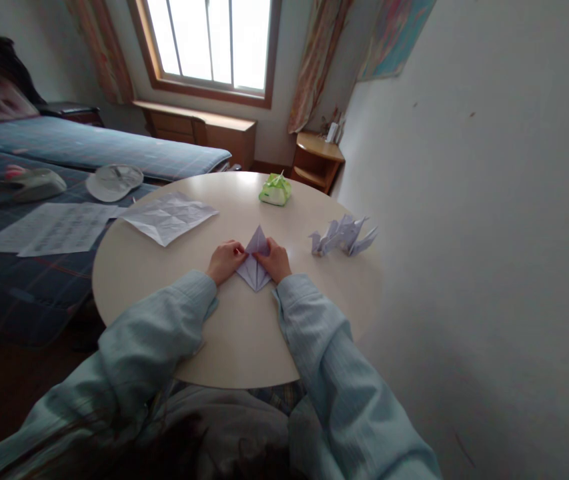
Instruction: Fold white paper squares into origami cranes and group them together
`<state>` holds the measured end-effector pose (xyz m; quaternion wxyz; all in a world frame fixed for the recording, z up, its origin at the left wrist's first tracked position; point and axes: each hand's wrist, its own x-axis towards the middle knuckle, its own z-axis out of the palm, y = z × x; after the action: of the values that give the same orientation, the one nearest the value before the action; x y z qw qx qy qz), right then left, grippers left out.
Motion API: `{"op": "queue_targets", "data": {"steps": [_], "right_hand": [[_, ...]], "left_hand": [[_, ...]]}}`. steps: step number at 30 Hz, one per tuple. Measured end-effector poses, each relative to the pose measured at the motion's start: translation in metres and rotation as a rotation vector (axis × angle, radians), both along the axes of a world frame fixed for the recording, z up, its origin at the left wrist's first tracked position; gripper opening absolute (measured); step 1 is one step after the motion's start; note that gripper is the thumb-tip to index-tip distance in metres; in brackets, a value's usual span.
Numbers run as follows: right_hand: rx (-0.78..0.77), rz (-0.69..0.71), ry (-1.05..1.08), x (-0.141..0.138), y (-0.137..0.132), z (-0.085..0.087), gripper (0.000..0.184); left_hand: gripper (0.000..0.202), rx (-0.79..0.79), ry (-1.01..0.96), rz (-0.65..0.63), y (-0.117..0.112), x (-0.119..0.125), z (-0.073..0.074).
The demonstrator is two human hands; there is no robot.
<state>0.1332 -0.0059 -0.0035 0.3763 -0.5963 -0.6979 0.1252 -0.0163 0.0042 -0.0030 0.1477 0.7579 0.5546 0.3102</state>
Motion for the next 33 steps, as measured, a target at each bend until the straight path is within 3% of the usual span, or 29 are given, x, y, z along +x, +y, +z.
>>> {"op": "queue_targets", "data": {"steps": [6,13,23,33], "right_hand": [[-0.010,0.014,-0.012,0.001,0.001,0.000,0.017],[-0.041,0.059,0.040,0.000,-0.001,0.003,0.020],[-0.046,0.204,0.118,0.000,-0.002,0.000,0.029],[-0.005,0.167,0.013,0.000,-0.001,-0.002,0.029]], "left_hand": [[0.020,0.059,0.012,-0.041,-0.001,0.003,0.001],[0.033,0.102,-0.169,-0.115,0.003,0.001,-0.004],[0.022,0.110,-0.370,-0.154,0.003,0.004,-0.002],[0.020,0.033,-0.412,-0.149,-0.003,0.005,0.010]]}}
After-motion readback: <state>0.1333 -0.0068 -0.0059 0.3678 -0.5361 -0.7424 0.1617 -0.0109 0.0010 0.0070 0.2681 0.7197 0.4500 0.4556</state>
